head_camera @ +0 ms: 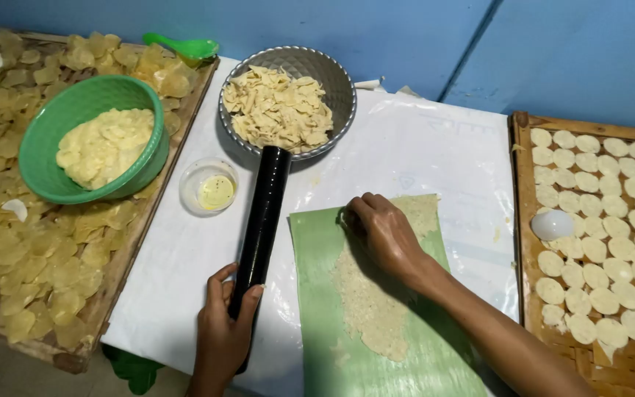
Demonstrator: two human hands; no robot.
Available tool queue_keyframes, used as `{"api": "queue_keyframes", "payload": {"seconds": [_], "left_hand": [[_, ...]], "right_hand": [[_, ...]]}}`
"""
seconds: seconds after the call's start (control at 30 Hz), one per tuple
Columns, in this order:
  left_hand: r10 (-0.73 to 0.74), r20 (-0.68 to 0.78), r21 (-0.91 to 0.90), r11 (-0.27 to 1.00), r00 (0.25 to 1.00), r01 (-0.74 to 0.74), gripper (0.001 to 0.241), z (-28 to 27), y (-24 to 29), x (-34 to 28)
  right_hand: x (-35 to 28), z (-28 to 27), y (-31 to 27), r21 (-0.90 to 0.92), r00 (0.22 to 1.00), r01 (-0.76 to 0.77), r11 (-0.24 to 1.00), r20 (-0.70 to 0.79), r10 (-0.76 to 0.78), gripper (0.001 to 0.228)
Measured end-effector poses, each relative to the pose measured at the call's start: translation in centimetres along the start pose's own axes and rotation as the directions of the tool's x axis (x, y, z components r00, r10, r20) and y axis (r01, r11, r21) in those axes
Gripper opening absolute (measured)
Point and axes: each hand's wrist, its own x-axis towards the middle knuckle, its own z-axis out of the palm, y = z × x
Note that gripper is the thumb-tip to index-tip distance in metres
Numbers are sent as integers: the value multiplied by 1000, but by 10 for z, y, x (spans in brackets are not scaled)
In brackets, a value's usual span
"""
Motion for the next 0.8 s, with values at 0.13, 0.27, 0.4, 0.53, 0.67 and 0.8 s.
{"api": "queue_keyframes", "payload": {"seconds": [0.13, 0.27, 0.4, 0.53, 0.67, 0.8], "left_hand": [[-95, 7, -5, 995, 995, 95, 56, -3, -22, -1], [-150, 10, -219, 964, 989, 149, 42, 3, -40, 0], [-239, 16, -328, 916, 971, 231, 44, 6, -32, -8], [-135, -40, -469, 877, 990, 101, 39, 29, -53, -17], [-114, -44, -516, 853, 993, 75, 37, 40, -50, -29], [-143, -22, -545, 832, 989, 109, 42, 41, -33, -42]], "right_hand": [[1, -11, -10, -21, 995, 28, 999, 95, -26, 20], [-6, 8, 19, -417, 974, 213, 883, 165, -158, 9], [-2, 10, 21, -569, 989, 138, 811, 126, -80, 7], [20, -9, 4, -503, 992, 117, 856, 98, -78, 20], [68, -16, -1, -359, 991, 114, 927, -26, -131, 27], [113, -12, 11, -365, 958, 258, 894, -26, -287, 24]]}}
